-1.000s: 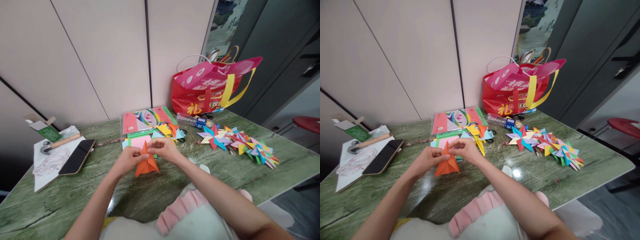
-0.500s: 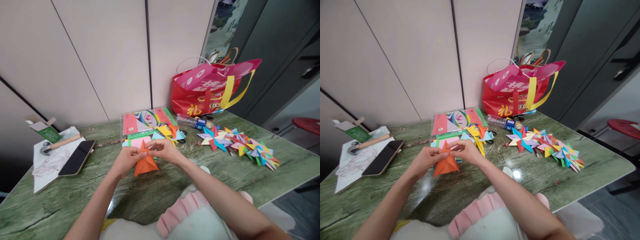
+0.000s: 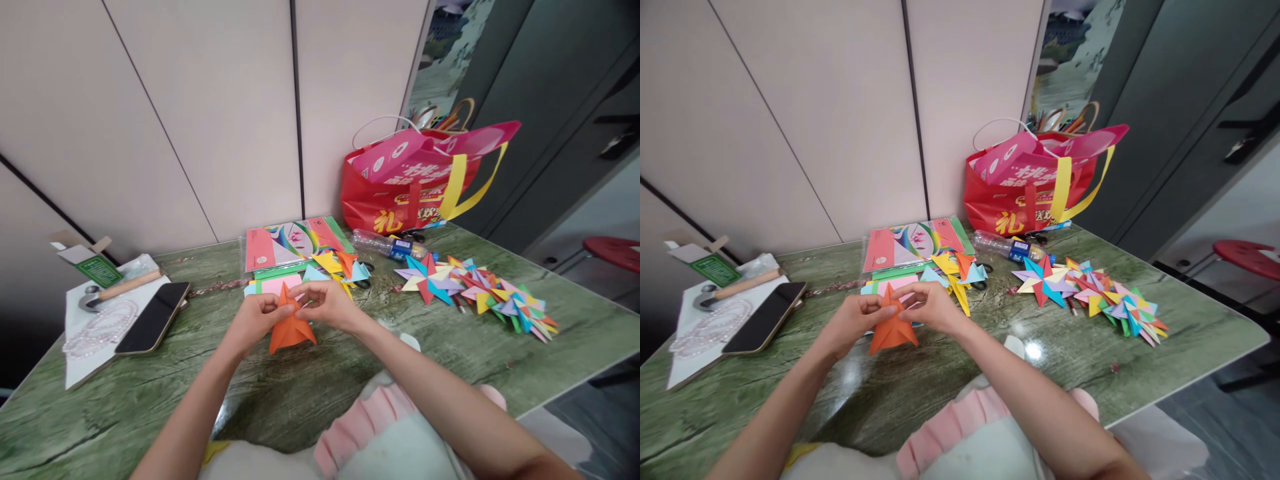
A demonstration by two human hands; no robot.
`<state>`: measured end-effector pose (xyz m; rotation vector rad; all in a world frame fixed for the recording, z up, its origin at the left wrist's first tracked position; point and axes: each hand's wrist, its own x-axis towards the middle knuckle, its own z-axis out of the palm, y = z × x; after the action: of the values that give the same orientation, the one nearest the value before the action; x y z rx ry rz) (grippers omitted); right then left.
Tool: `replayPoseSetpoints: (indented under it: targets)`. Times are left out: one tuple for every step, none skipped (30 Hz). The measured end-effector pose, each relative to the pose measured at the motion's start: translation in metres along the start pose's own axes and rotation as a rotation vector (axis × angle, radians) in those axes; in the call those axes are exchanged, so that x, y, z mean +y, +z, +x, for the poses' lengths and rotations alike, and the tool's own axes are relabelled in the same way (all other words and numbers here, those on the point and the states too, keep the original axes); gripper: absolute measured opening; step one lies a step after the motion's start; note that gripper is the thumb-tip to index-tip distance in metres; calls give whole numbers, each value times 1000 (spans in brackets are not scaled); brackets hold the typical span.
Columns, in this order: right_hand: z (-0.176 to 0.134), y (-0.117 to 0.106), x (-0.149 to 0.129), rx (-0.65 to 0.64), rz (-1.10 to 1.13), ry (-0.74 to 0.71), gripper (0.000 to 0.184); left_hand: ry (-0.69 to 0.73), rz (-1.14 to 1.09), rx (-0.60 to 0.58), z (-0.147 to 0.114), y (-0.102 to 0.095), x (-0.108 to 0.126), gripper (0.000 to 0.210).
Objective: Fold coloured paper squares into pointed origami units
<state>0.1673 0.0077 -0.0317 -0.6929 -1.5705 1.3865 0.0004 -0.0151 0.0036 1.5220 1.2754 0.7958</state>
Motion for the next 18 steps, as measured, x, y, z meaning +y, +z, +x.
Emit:
replayPoseSetpoints:
  targets:
    - [0,1,0,-3,-4,0,32,7,-7,10,0,0,0,34]
    - [0,1,-1,-5,-5,3,31,10,-14,25,0,0,0,33]
    - [-1,2,-1,-4,-3,7,30,10,-20,44,1,0,-1,33]
    - [-1,2,-2,-1,1,13,29,11,-24,66,1,0,-1,32]
    - [-1,3,-2,2,3,16,28,15,-30,85,1,0,-1,32]
    - [-1,3,-2,4,3,19,28,22,-39,101,1,0,-1,31]
    - [-1,3,-2,6,1,21,27,33,-48,113,1,0,0,31]
    - [-1,3,-2,7,0,22,27,45,-56,122,1,1,0,30]
    - [-1,3,-2,8,1,23,28,55,-62,129,1,1,0,30]
    - [-1,3,-2,9,5,25,28,62,-66,137,0,1,0,29]
    - [0,4,-2,10,11,28,29,68,-70,145,0,1,0,28]
    - [0,4,-2,12,18,31,30,74,-78,156,0,2,0,27]
    - [0,5,-2,16,25,33,30,80,-91,168,0,2,0,26]
    - [0,6,-2,23,32,35,29,87,-109,178,0,2,0,25]
    - [0,7,-2,32,40,38,28,94,-129,186,0,2,0,24]
    - [0,9,-2,42,47,41,27,100,-146,195,0,2,0,23]
    - [0,10,-2,53,57,45,25,101,-159,205,0,2,0,23]
    - [0,11,-1,63,67,50,23,99,-167,212,0,3,-1,23]
